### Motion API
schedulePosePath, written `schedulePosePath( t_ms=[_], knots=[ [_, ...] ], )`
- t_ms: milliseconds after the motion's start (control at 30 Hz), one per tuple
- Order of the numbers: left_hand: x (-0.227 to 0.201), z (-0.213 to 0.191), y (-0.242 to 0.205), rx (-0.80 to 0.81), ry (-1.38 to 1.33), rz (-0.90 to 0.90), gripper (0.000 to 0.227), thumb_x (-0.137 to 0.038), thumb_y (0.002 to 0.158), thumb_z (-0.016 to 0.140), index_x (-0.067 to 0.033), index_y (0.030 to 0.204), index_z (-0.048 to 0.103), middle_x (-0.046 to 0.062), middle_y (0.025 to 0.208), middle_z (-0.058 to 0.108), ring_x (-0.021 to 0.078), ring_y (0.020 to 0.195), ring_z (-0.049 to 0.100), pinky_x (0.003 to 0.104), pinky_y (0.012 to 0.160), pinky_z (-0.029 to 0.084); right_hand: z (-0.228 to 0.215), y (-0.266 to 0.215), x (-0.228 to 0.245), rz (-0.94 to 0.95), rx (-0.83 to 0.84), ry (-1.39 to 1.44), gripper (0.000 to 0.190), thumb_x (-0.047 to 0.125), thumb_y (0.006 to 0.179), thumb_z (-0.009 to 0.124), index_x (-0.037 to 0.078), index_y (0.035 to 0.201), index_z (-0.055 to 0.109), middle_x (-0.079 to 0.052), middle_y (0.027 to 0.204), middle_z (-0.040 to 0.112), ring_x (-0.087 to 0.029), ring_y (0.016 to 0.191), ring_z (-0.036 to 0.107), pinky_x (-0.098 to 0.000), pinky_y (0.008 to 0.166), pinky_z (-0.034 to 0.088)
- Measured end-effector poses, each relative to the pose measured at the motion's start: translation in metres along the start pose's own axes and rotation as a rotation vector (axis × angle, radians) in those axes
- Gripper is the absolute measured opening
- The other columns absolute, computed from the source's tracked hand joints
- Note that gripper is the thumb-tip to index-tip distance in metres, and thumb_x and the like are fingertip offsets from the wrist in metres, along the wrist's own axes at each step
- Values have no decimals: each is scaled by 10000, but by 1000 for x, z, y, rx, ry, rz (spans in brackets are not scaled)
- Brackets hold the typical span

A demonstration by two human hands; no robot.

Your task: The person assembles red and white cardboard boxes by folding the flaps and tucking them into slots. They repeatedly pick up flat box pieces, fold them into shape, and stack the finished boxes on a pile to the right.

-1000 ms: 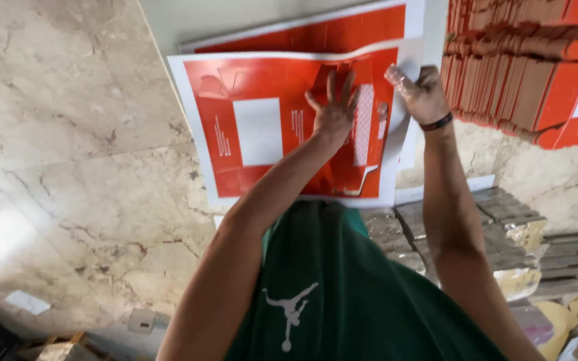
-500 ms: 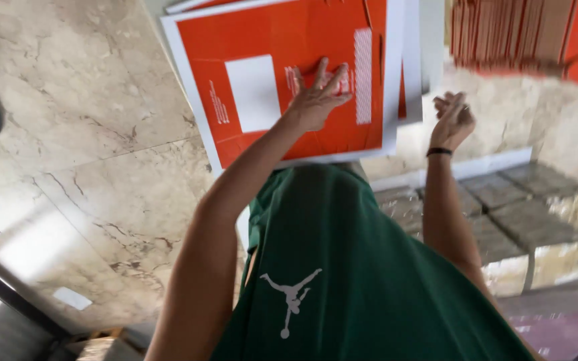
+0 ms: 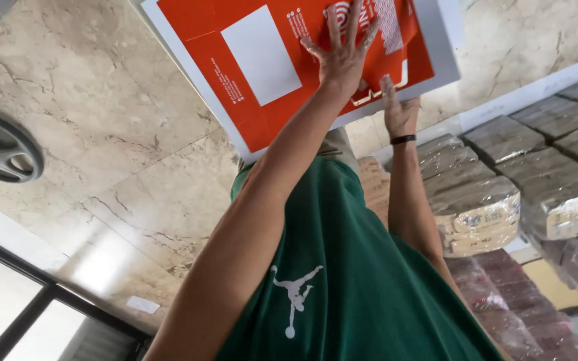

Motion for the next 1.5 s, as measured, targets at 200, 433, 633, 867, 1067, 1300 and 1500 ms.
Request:
schedulePosePath(
  t_ms=[200, 433, 633, 867, 1067, 1300, 1500],
  knots=[
    [5, 14, 27, 62, -137, 31, 1290, -583, 864, 914, -415, 1672, -78, 139, 1542, -404, 587, 1471, -223, 945, 1012, 312, -25, 21, -24, 29, -151, 333, 368, -10, 967, 668, 75, 765, 373, -314, 1391, 583, -340, 1354, 597, -412, 1162, 513],
    [21, 13, -29, 163, 44, 203, 1161, -231, 897, 820, -347, 1703, -6, 94, 1599, -305, 544, 1434, -208, 923, 1030, 270, 61, -33, -68, 613, 258, 483, 595, 340, 808, 490, -67, 1241, 522, -294, 1174, 664, -485, 1071, 674, -677, 907, 583],
    [13, 34, -22, 180, 84, 134, 1136, -127, 973, 731, -374, 1669, -132, 136, 1590, -348, 609, 1431, -212, 946, 993, 265, 66, -40, -51, 451, 26, 430, 426, 506, 804, 791, 110, 933, 701, -17, 998, 750, -191, 931, 732, -373, 701, 638],
    [18, 21, -13, 177, 61, 123, 1136, -283, 966, 778, -450, 1657, -108, 99, 1577, -386, 585, 1456, -228, 952, 990, 220, 62, -24, -25, 116, 162, 154, 647, 438, 1016, 522, -101, 1373, 553, -238, 1371, 612, -278, 1312, 612, -379, 1094, 520],
    [43, 25, -12, 61, -323, 290, 694, -92, 1026, 553, -261, 1637, 270, 101, 1706, -54, 548, 1535, -17, 654, 1089, 448, 58, -41, -13, 504, 155, 354, 624, 464, 819, 748, -7, 1215, 650, -164, 1120, 744, -319, 931, 746, -450, 687, 674],
    [59, 47, -54, 45, -34, 148, 1112, -235, 868, 843, -410, 1664, 87, 163, 1696, -200, 626, 1493, -66, 940, 927, 297, 74, -28, -91, 422, 118, 376, 712, 462, 909, 877, 9, 1371, 580, -218, 1139, 681, -362, 799, 750, -542, 668, 657],
    [56, 62, -57, 37, 109, 113, 1092, -82, 967, 714, -457, 1648, -53, 154, 1680, -259, 617, 1490, -122, 925, 959, 287, 57, -57, -4, -16, 115, 104, 456, 278, 1008, 727, 60, 1397, 627, -181, 1318, 653, -345, 1248, 578, -584, 1105, 437]
  ],
)
Point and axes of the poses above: each hand's wrist, its own y-axis towards the middle knuckle, its own z-axis out of the palm, x = y × z, the point moved 7 cm from there along y, towards the middle knuckle
